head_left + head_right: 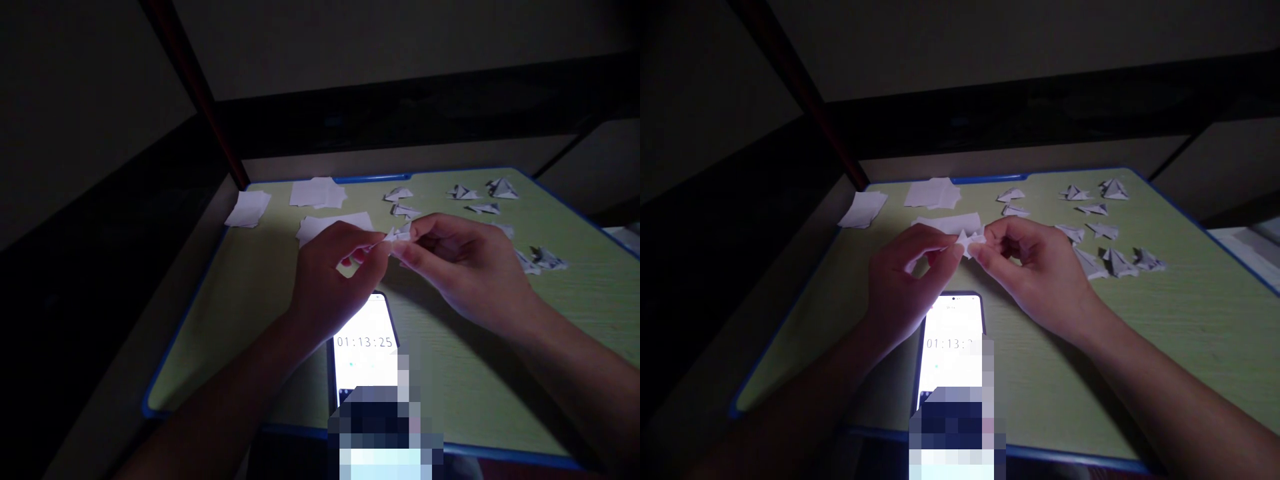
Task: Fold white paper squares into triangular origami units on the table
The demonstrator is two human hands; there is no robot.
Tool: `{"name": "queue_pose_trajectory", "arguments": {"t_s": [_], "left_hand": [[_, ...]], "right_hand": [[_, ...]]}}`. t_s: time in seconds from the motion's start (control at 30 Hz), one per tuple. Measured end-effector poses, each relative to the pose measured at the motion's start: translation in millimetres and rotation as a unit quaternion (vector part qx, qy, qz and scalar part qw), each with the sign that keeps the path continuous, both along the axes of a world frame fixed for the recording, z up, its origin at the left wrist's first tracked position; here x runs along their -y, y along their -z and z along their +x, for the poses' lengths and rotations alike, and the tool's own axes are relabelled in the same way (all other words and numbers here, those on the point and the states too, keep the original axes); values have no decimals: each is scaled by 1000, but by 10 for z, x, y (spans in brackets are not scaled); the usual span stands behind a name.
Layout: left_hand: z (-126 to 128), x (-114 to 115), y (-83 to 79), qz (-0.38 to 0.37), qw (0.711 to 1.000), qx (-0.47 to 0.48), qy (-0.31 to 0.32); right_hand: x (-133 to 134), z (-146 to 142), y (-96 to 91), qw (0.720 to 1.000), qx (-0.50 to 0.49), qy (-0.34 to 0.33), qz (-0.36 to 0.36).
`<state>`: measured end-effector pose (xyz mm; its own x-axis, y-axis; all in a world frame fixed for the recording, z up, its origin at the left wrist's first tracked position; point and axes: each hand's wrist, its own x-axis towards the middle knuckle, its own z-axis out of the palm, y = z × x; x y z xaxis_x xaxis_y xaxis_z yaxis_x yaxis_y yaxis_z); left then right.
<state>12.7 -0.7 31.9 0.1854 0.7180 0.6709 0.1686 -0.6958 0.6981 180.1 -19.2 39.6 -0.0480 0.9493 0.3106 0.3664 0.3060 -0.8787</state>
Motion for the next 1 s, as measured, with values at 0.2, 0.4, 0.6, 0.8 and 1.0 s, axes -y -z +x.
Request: {"name": "queue_pose_trajectory", "arguments": {"t_s": [0.2,0.4,0.6,0.8,1.0], "left_hand": [[-14,2,-23,-15,1000,-25,-5],[-18,3,-35,-26,999,-28,-25],[6,-16,-1,-24,1000,1,-7],[11,-10,8,-6,1000,14,1],[5,-21,17,-13,1000,-10,-9]], "right_hand": [[-7,-14,-26,1000,-28,-3,-12],[-17,-43,-48,997,-71,-10,-21],[-14,-20,1,999,-47,11,19],[-19,-15,41,998,-14,24,50],[-35,-30,50,998,21,29,60]]}}
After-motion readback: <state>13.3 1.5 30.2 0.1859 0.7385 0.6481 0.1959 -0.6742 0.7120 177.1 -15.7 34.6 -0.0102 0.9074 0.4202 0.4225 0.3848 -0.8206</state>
